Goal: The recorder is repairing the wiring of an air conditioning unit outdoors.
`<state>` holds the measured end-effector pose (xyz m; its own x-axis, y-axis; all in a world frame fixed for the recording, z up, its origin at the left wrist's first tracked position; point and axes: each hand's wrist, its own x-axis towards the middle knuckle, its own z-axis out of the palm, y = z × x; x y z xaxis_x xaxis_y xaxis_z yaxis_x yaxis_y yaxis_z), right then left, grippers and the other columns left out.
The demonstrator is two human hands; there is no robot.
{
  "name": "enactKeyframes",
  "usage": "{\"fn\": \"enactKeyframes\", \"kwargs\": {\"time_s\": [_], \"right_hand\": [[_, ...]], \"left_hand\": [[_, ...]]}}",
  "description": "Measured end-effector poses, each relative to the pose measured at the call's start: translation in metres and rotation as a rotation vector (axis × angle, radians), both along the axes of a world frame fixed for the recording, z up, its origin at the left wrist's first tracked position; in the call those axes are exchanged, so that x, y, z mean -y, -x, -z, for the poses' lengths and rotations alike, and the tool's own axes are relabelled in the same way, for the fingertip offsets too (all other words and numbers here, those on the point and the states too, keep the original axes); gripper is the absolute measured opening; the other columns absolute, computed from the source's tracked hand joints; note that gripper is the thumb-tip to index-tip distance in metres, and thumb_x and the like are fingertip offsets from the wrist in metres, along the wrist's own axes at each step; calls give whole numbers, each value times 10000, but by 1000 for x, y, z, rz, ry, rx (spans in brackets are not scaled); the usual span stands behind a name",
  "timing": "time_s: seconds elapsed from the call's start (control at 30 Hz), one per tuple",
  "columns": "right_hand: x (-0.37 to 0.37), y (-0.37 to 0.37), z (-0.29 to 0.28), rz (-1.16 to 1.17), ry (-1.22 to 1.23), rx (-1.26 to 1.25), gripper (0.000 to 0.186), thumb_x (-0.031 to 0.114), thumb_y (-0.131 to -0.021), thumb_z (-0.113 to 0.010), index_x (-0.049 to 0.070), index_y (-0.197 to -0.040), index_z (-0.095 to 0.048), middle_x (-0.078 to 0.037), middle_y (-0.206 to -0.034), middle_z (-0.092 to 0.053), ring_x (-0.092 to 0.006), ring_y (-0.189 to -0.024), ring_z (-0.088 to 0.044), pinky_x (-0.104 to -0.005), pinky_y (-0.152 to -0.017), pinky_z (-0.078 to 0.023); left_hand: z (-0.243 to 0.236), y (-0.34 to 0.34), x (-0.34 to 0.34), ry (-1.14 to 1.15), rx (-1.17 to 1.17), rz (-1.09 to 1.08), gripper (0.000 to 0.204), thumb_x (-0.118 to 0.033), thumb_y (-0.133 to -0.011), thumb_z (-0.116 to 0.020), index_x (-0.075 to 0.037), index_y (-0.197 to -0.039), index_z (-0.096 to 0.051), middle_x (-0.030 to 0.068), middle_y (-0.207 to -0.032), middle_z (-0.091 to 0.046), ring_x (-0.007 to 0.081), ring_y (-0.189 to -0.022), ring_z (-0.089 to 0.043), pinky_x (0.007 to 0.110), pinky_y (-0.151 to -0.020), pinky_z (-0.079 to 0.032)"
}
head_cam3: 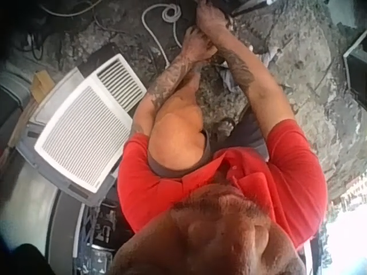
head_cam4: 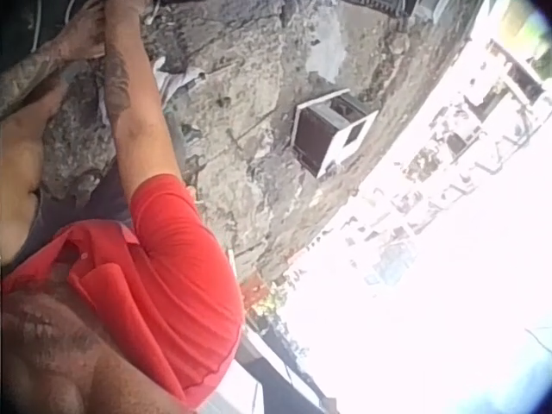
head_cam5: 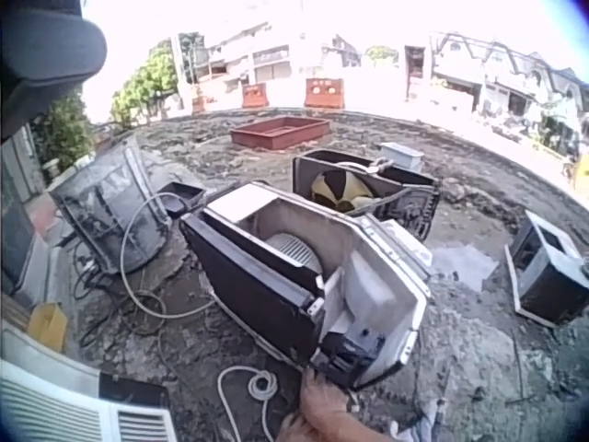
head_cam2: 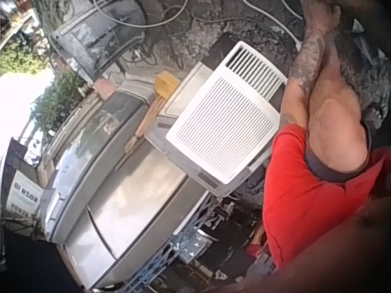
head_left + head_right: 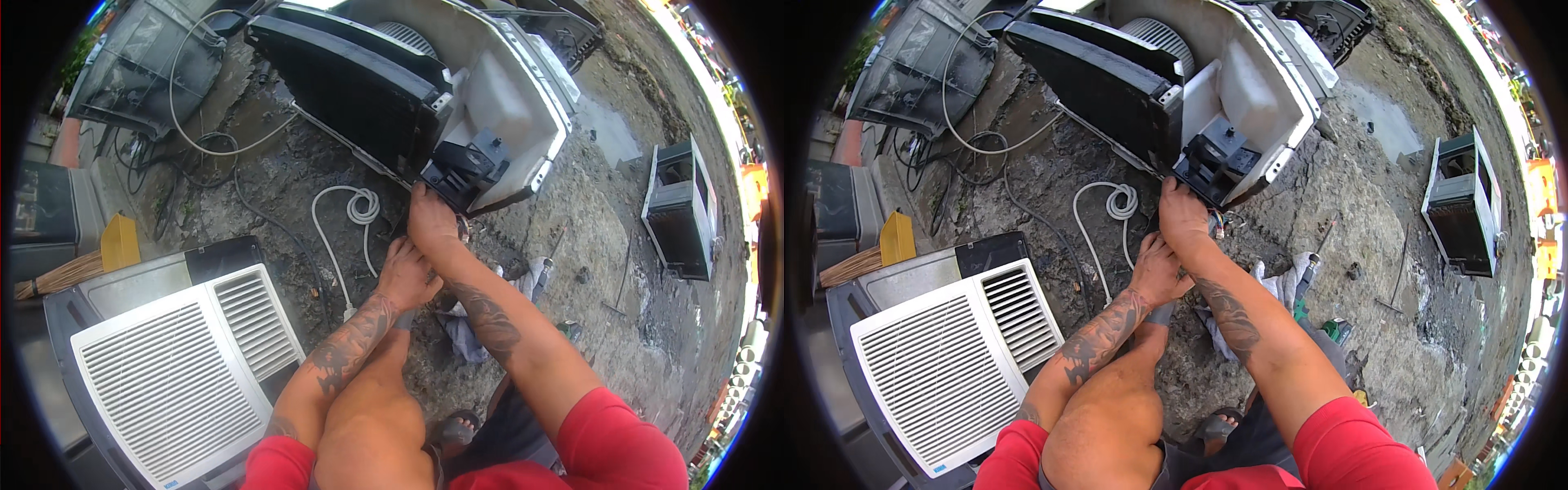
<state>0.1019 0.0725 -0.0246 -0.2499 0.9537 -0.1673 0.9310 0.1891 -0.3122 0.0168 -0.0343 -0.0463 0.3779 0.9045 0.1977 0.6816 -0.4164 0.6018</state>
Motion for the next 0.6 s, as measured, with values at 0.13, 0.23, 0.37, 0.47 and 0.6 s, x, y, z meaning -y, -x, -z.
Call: {"fn": "enactKeyframes", "kwargs": {"time_s": [0.13,0.23,0.37,0.47,0.6], "right_hand": [[-9,-11,-3,50,54,52,349,72,-815,-638,-33,-1123,-512,-250,-1080,-636,-404,-942,-700,-455,-754,-588],[14,-28,-21,-146,-113,-131,281,98,-797,-645,6,-1047,-557,-174,-1010,-662,-355,-911,-700,-426,-761,-571],[91,-132,-74,-301,-226,-195,189,132,-769,-647,66,-940,-599,-103,-832,-631,-277,-802,-654,-403,-724,-493],[133,-266,-47,97,264,142,348,140,-768,-654,10,-1079,-567,-184,-1032,-620,-366,-994,-637,-451,-875,-509],[183,-333,-14,272,719,327,556,133,-764,-686,-44,-1249,-480,-246,-1223,-550,-407,-1170,-564,-466,-978,-488]], "left_hand": [[-11,-15,-9,31,-22,3,430,-307,-751,-728,-85,-1115,-674,115,-1170,-631,317,-1224,-518,520,-1084,-323],[-14,-10,-8,56,-51,15,444,-314,-746,-739,-83,-1119,-672,122,-1196,-623,330,-1230,-512,521,-1081,-326],[-34,-12,-6,-117,-200,-31,410,-293,-766,-755,-57,-1091,-672,134,-1258,-600,348,-1212,-524,510,-1060,-351],[-46,-54,-18,-34,-12,194,316,-256,-824,-750,-52,-1054,-679,114,-1126,-636,321,-1069,-607,451,-905,-470],[-28,-152,-65,305,166,312,258,-219,-885,-696,-27,-1056,-678,155,-946,-634,326,-877,-654,407,-789,-521]]}}
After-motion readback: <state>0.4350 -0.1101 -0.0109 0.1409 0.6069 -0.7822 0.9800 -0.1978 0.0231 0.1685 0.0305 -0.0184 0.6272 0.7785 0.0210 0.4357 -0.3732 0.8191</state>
